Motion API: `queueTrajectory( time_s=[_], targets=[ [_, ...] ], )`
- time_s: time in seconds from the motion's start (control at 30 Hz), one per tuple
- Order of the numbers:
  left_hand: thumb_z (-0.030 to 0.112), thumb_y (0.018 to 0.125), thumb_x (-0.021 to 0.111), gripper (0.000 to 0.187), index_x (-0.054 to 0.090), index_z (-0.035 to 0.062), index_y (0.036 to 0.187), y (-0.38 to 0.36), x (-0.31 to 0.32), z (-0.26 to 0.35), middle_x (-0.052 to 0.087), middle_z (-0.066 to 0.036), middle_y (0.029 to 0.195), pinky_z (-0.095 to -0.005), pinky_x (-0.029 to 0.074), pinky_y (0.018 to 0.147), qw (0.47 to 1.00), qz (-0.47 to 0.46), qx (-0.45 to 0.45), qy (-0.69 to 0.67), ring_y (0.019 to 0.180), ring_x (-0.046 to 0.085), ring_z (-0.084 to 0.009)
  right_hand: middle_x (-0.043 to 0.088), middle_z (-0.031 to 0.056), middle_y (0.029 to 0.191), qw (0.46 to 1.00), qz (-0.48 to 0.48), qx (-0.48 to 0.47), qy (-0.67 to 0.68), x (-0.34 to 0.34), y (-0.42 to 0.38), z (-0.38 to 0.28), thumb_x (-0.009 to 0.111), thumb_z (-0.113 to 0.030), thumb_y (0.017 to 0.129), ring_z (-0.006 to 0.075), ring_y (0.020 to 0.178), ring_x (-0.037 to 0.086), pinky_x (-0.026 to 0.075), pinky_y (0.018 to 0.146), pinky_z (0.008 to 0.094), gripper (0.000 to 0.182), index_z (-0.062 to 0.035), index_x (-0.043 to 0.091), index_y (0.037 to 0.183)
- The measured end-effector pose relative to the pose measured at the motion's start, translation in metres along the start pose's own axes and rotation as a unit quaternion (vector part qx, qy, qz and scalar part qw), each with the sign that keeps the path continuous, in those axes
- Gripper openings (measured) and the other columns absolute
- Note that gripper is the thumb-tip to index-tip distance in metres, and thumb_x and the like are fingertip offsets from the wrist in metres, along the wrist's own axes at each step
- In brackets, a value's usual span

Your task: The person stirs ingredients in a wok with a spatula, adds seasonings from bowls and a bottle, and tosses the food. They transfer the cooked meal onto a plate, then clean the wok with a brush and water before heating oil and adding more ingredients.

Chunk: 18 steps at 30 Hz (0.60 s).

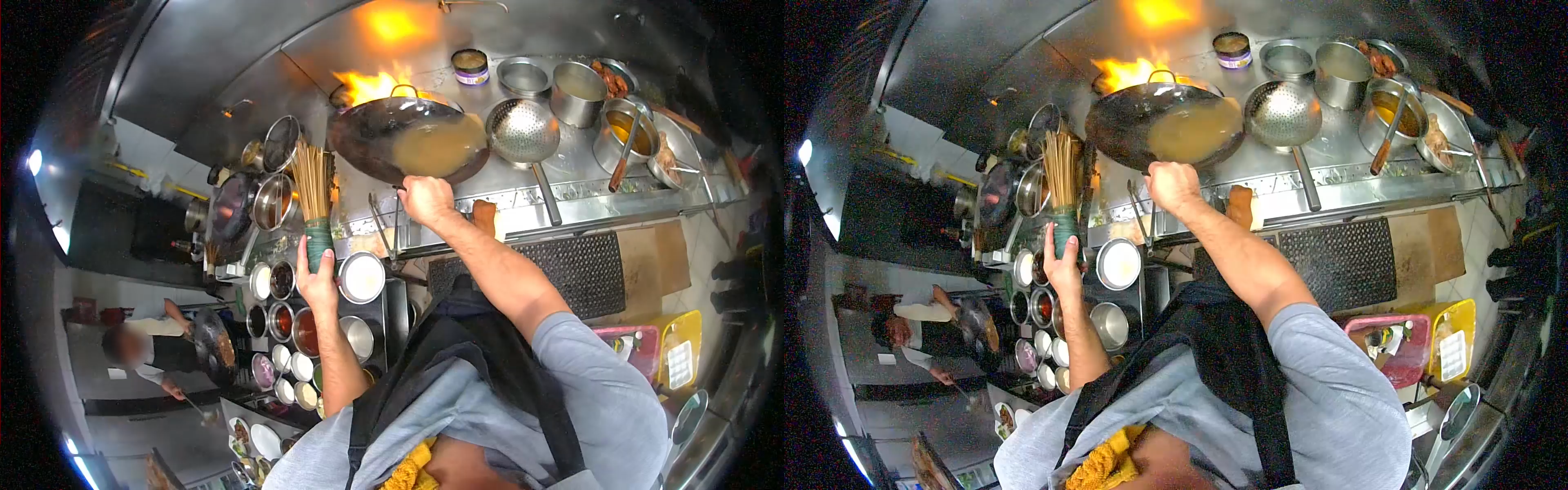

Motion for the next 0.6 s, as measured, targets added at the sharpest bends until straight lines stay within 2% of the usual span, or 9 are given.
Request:
queueTrajectory(
  time_s=[0.03,0.1,0.13,0.2,0.3,0.43,0.53,0.6],
  targets=[
    [0.010,0.087,0.069,0.056,0.051,0.0100,0.140,0.001,-0.003,-0.009,0.063,-0.002,0.096,-0.0209,0.043,0.046,1.000,-0.001,0.001,0.001,0.063,0.052,-0.0063,0.071,0.0123,0.080,1.000,0.001,0.001,0.000,-0.001,-0.003,0.000,0.065,-0.032,0.086,0.0324,0.077,0.070,0.055,0.069,0.0447,0.023,-0.0101,0.069,0.080],
    [0.010,0.087,0.068,0.056,0.051,0.0103,0.140,0.001,-0.006,-0.006,0.063,-0.003,0.099,-0.0206,0.045,0.048,0.996,-0.001,0.083,0.036,0.067,0.054,-0.0071,0.070,0.0122,0.079,0.999,0.026,0.017,0.019,-0.014,-0.007,0.001,0.066,-0.032,0.086,0.0338,0.077,0.069,0.055,0.069,0.0448,0.023,-0.0093,0.066,0.079],
    [0.010,0.087,0.068,0.056,0.051,0.0103,0.140,0.000,-0.006,-0.011,0.063,-0.003,0.099,-0.0206,0.045,0.048,0.996,-0.005,0.083,0.036,0.067,0.054,-0.0071,0.070,0.0122,0.079,0.999,0.027,0.021,0.018,-0.019,-0.008,0.001,0.066,-0.032,0.086,0.0338,0.077,0.069,0.055,0.069,0.0448,0.023,-0.0093,0.066,0.079],
    [0.010,0.088,0.068,0.056,0.051,0.0106,0.141,-0.006,0.000,-0.007,0.063,-0.003,0.100,-0.0208,0.047,0.051,0.999,-0.016,0.046,-0.019,0.072,0.056,-0.0078,0.070,0.0128,0.079,0.997,0.037,0.042,0.047,-0.034,-0.009,0.001,0.067,-0.032,0.085,0.0344,0.077,0.069,0.055,0.069,0.0460,0.024,-0.0089,0.065,0.079],
    [0.009,0.088,0.067,0.055,0.051,0.0106,0.141,-0.008,0.008,-0.004,0.063,-0.002,0.099,-0.0205,0.047,0.051,0.999,-0.031,0.019,-0.017,0.072,0.056,-0.0080,0.070,0.0137,0.079,0.992,0.076,0.064,0.073,-0.052,-0.007,0.004,0.068,-0.034,0.085,0.0355,0.076,0.069,0.054,0.068,0.0473,0.026,-0.0086,0.065,0.079],
    [0.012,0.089,0.067,0.057,0.048,0.0139,0.143,-0.006,0.022,-0.005,0.062,-0.002,0.096,-0.0208,0.045,0.045,0.999,-0.031,-0.014,-0.025,0.064,0.053,-0.0066,0.067,0.0154,0.071,0.976,0.138,0.118,0.122,-0.052,-0.005,0.023,0.071,-0.036,0.083,0.0383,0.070,0.067,0.053,0.063,0.0493,0.028,-0.0090,0.064,0.078],
    [0.016,0.091,0.067,0.055,0.048,0.0143,0.143,0.000,0.034,-0.013,0.062,0.000,0.087,-0.0224,0.041,0.044,0.999,-0.035,-0.014,-0.013,0.061,0.051,-0.0067,0.065,0.0160,0.065,0.954,0.173,0.145,0.196,-0.051,0.001,0.035,0.071,-0.036,0.083,0.0393,0.067,0.066,0.052,0.060,0.0492,0.029,-0.0094,0.064,0.074],
    [0.017,0.091,0.068,0.055,0.048,0.0144,0.143,0.006,0.040,-0.022,0.062,0.000,0.087,-0.0226,0.041,0.044,0.999,-0.037,-0.033,0.005,0.060,0.051,-0.0065,0.064,0.0159,0.064,0.947,0.192,0.151,0.207,-0.060,0.005,0.039,0.071,-0.036,0.083,0.0391,0.065,0.065,0.051,0.059,0.0488,0.029,-0.0094,0.064,0.072]
  ],
)
Point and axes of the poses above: each hand's wrist, its own y-axis towards the middle knuckle, its own x-axis out of the palm, z = x × y, the point moved 8 cm from there along y, towards the middle knuckle
